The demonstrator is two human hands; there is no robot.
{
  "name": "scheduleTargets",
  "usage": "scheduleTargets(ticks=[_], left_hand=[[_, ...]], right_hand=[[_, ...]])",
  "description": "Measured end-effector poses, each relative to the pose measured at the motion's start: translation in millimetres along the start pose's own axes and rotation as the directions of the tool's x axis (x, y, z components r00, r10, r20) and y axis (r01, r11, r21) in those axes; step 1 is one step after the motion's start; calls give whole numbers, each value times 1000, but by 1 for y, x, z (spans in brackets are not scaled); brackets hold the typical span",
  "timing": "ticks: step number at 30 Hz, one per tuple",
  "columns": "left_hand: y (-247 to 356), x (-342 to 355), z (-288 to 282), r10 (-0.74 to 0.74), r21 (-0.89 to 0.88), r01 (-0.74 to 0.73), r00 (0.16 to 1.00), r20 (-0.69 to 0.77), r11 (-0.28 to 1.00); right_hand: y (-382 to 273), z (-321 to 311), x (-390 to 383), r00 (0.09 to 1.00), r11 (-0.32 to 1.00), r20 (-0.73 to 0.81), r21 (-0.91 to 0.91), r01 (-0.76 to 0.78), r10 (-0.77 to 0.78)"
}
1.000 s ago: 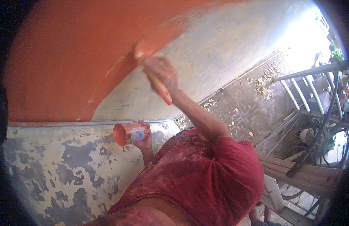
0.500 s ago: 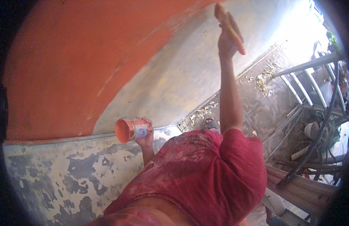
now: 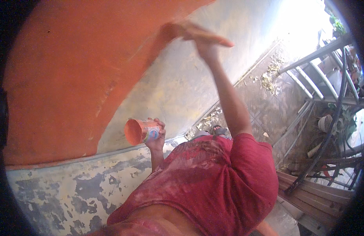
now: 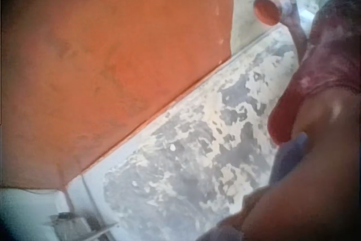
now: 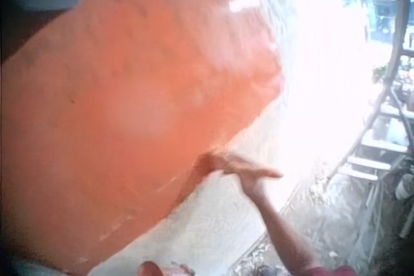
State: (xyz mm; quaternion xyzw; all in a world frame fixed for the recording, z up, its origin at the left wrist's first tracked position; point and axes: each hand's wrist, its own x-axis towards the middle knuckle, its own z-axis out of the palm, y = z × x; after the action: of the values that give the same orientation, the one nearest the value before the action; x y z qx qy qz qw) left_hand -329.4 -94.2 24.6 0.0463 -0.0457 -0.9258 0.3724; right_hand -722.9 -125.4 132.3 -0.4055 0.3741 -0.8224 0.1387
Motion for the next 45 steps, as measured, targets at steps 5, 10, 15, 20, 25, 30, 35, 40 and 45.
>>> scheduleTargets(ticks=[5,10,15,20,25,30,35,40,45], left_hand=[[4,2,-7,-7,8,7,1000,-17,1000],[13,4,-16,-29,-20,28,998,-50,999],[28,13,-18,-66,8,67,993,-96,998],[30,35,-15,-163,48,165,985,-53,985],[15,46,-16,-188,7,189,980,-63,982],[-21,65,-18,-110,36,111,993,-39,993],[-67,105,-19,-34,-40,31,995,-94,999],[-99,139,-18,-20,1,20,998,-55,1000],[-120,152,-11,2,-5,-2,1000,-30,1000]], right_hand=[[13,-63,46,831,833,-335,-496,246,-444],[-2,33,-21,795,508,10,-764,398,-606],[-44,100,-92,942,942,314,-263,207,-119],[-24,39,-38,885,888,425,-311,339,-189],[0,-75,54,951,888,-18,-366,280,-307],[1,-101,78,843,637,-167,-732,242,-511],[2,-18,-2,919,797,206,-457,395,-337],[6,-40,11,861,946,443,-79,316,-251],[29,-161,117,963,943,87,-199,267,-254]])
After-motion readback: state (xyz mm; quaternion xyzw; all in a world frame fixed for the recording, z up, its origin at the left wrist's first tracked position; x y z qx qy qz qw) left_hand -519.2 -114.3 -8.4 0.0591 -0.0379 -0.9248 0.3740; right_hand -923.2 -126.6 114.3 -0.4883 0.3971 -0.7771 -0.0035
